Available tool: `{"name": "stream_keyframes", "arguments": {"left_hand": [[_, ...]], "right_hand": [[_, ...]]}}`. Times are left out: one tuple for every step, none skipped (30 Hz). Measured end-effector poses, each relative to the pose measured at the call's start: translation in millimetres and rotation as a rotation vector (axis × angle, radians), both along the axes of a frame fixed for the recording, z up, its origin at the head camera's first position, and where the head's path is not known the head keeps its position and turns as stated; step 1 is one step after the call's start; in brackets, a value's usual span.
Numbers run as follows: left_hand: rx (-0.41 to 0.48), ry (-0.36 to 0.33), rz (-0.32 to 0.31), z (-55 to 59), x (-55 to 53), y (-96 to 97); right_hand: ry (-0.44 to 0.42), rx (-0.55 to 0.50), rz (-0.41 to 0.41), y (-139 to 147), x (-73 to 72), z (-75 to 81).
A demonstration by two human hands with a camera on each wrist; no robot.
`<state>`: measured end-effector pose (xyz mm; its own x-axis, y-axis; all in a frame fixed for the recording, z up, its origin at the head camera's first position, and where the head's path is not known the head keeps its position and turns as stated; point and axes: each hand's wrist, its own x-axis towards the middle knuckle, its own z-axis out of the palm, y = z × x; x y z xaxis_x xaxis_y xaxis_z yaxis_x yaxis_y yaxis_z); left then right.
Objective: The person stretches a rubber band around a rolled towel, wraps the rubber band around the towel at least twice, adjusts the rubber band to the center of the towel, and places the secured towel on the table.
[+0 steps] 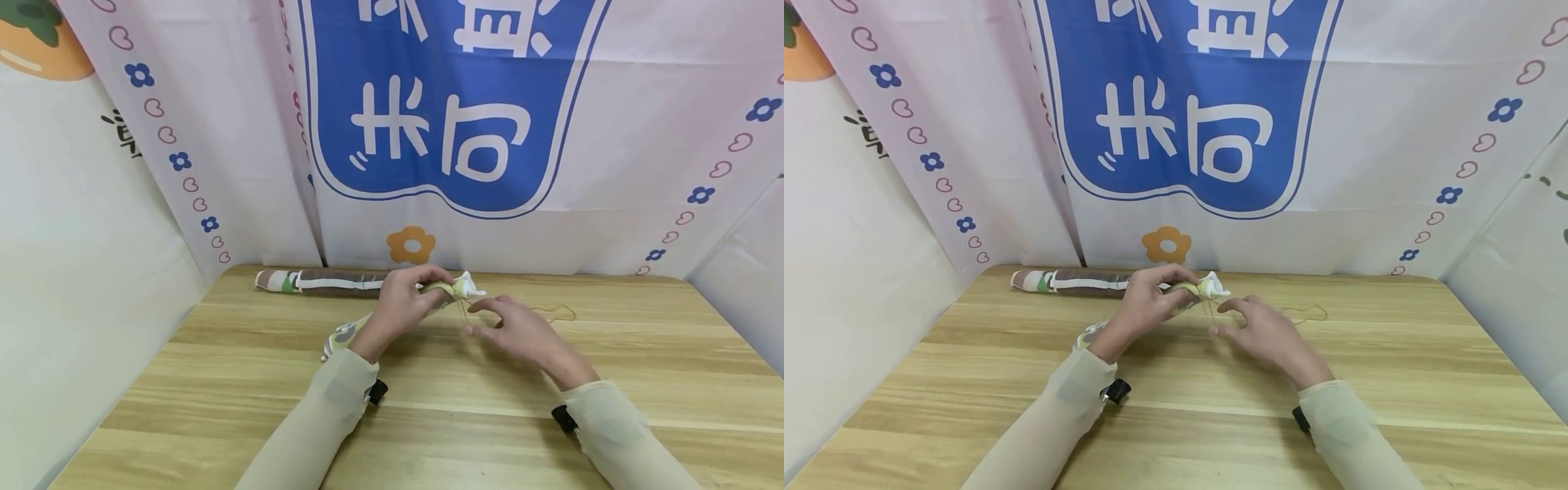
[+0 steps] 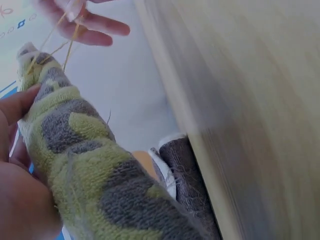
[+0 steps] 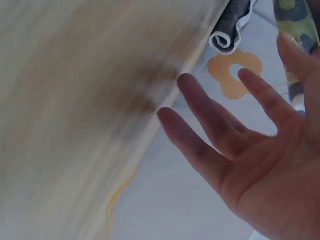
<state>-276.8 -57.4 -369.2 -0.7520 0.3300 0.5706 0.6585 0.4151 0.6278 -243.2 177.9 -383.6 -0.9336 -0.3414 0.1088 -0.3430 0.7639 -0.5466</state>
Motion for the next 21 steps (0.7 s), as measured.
{"name": "stream_keyframes", "arguments": {"left_hand": [[0.006,-0.004,0.009,-0.2,-0.2,0.4],[0.012,-0.006,0.016,-0.4,-0.3,0.7],[0.020,-0.012,0.021,-0.3,-0.2,1.0],[0.026,-0.023,0.027,-0.4,0.0,1.3],[0.036,-0.037,0.034,-0.5,0.4,1.4],[0.046,-0.051,0.041,-0.8,0.5,1.5],[0.055,-0.065,0.052,-1.0,0.3,1.5],[0.067,-0.083,0.061,-1.5,0.2,1.3],[0.080,-0.103,0.067,-1.7,0.1,1.2],[0.092,-0.121,0.072,-2.0,-0.2,1.0],[0.104,-0.132,0.078,-2.4,-0.6,0.8],[0.115,-0.142,0.083,-2.4,-1.1,0.7],[0.125,-0.150,0.089,-2.2,-1.5,0.5],[0.134,-0.155,0.096,-2.0,-1.8,0.3],[0.143,-0.156,0.102,-1.6,-2.0,0.1],[0.151,-0.156,0.109,-1.2,-2.3,-0.2],[0.160,-0.155,0.115,-0.8,-2.5,-0.4],[0.172,-0.156,0.117,-0.4,-2.8,-0.8],[0.183,-0.158,0.120,0.0,-3.0,-1.1],[0.196,-0.160,0.120,0.4,-3.1,-1.4],[0.216,-0.167,0.114,1.0,-3.2,-1.7]], "right_hand": [[0.011,-0.017,-0.003,-1.2,0.3,-0.1],[0.022,-0.035,-0.006,-2.6,0.6,0.0],[0.032,-0.053,-0.008,-3.9,0.9,0.0],[0.046,-0.074,-0.005,-5.3,1.9,-0.4],[0.054,-0.089,-0.003,-6.7,3.2,-0.9],[0.064,-0.104,0.002,-8.3,4.5,-1.3],[0.070,-0.123,0.007,-10.0,5.8,-1.5],[0.075,-0.141,0.011,-11.9,7.2,-1.6],[0.081,-0.164,0.019,-13.9,8.7,-1.9],[0.084,-0.188,0.023,-16.0,10.5,-2.1],[0.082,-0.211,0.023,-18.0,12.0,-2.2],[0.081,-0.239,0.027,-20.1,13.4,-2.1],[0.074,-0.269,0.028,-22.0,14.8,-2.1],[0.070,-0.296,0.028,-23.9,16.0,-2.1],[0.061,-0.324,0.026,-25.4,17.1,-2.1],[0.047,-0.346,0.016,-27.0,18.1,-1.8],[0.032,-0.369,0.004,-28.6,19.0,-1.2],[0.010,-0.393,-0.015,-30.0,19.9,-0.5],[-0.017,-0.416,-0.042,-30.9,20.5,0.1],[-0.046,-0.437,-0.072,-31.4,21.0,0.8],[-0.077,-0.455,-0.106,-31.4,21.3,1.5]]}}
